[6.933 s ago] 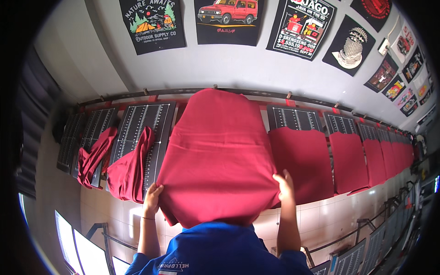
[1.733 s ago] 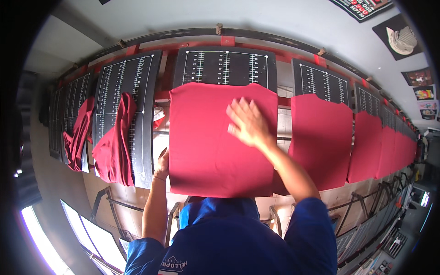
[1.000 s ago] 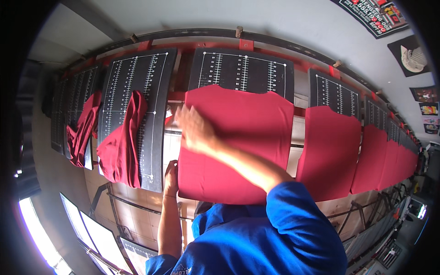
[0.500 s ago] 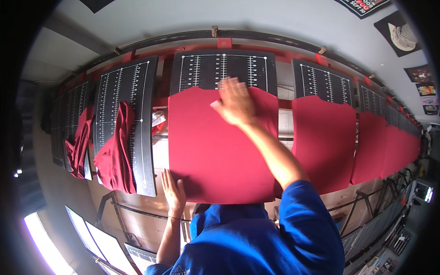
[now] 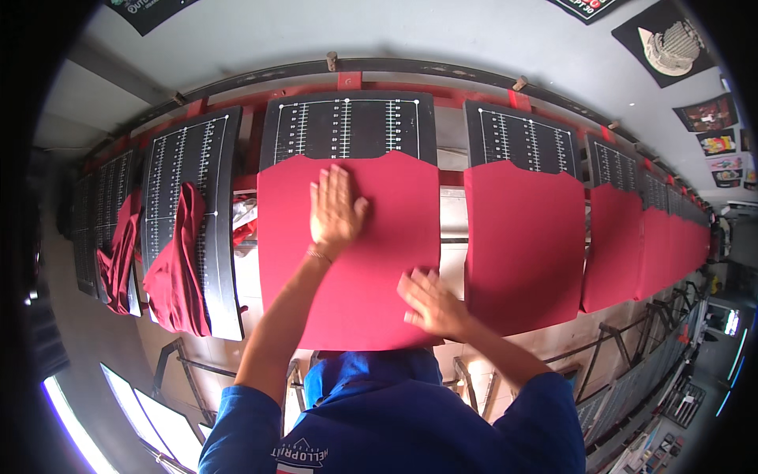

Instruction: The person picks up red t-shirts from a pile and places them onto pallets of a screen printing machine, flattening them by hand one by one.

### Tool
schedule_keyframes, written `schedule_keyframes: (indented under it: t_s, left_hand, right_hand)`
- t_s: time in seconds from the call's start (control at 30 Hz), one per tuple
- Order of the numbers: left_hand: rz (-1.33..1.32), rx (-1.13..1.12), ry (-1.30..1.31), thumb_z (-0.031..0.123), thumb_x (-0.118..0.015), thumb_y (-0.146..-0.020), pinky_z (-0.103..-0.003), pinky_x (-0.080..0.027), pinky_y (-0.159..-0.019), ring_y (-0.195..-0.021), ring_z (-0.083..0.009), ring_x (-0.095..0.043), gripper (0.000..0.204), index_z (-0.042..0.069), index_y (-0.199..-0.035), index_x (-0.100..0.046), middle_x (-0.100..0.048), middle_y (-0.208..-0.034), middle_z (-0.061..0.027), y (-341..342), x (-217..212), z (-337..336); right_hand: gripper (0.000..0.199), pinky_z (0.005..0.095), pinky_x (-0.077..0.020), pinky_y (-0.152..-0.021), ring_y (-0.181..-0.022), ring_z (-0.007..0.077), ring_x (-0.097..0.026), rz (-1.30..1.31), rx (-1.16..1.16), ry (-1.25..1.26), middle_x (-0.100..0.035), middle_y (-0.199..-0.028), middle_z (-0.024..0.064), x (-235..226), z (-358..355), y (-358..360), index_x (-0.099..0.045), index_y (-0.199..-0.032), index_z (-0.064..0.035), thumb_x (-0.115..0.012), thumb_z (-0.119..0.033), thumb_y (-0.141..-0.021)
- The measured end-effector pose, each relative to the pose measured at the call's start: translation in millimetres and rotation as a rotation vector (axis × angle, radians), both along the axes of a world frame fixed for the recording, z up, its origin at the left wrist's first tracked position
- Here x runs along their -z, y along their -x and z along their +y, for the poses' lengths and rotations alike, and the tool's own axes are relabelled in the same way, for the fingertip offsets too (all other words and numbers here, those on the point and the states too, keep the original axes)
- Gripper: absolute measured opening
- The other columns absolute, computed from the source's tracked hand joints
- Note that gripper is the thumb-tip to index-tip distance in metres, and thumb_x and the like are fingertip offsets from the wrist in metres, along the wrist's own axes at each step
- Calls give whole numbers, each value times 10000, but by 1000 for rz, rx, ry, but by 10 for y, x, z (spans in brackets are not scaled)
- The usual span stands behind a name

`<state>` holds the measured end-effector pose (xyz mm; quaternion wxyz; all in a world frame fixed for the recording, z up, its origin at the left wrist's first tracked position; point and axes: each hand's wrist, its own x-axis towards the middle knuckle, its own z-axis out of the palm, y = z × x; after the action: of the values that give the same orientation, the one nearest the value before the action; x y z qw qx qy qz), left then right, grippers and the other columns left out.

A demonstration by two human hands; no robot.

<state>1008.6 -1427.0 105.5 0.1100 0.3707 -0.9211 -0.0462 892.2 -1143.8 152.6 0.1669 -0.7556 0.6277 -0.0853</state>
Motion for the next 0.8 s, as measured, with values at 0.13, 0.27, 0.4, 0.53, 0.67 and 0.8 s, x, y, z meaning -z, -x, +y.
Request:
schedule_keyframes:
  t_s: [0.13, 0.27, 0.4, 0.53, 0.67, 0.8]
  left_hand:
    - [-107, 364, -305, 495, -546, -941, -546, -220, -1219, -1493, -399, -287, 803, -3, -1537, -340, -316, -1606, -218, -183, -322, 1424]
    - [-128, 653, -606, 483, -567, -954, -562, -207, -1218, -1492, -391, -294, 738, 27, -1511, -403, -336, -1600, -204, -1125, -330, 1797]
    - [-19, -164, -263, 325, -580, -986, -600, -251, -1184, -1459, -473, -304, 658, -4, -1511, -358, -331, -1582, -250, -2866, -264, 1303]
    - [-66, -263, -541, 327, -551, -1001, -552, -339, -1150, -1395, -452, -410, 610, 16, -1497, -378, -368, -1548, -264, -4004, -86, 1913]
    - [222, -669, -433, 172, -607, -954, -445, -516, -832, -945, -397, -637, 174, 27, -1027, -670, -667, -975, -185, -4202, -323, 1632]
    - [338, -834, 26, 60, -589, -935, -440, -479, -827, -922, -370, -581, 139, -10, -1054, -593, -600, -990, -200, -4874, -533, 624]
  right_hand:
    - [746, 567, -218, -1209, -1500, 420, -248, 177, 330, 123, -322, -1607, 202, 245, -1118, 840, -367, -1516, 22, -534, -480, -992]
    - [768, 551, -126, -1239, -1525, 390, -199, 229, 579, 229, -280, -1631, 194, 462, -1920, 1179, -321, -1542, 24, -438, -531, -1024]
    - [756, 555, -138, -1236, -1506, 408, -236, 239, 561, 269, -309, -1609, 225, 386, -2006, 465, -351, -1517, 55, -454, -506, -1021]
    - [741, 591, -192, -1213, -1474, 423, -298, 71, 245, 192, -358, -1575, 241, 32, -1807, -1111, -420, -1475, 60, -535, -476, -976]
    - [620, 580, -227, -1202, -1446, 394, -368, -269, -278, 135, -465, -1523, 183, 33, -1534, -2406, -577, -1395, -50, -604, -472, -942]
    - [306, 344, -551, -901, -993, 189, -702, -1133, -181, -545, -750, -1060, 114, 30, -1841, -3117, -684, -1230, -36, -661, -209, -979]
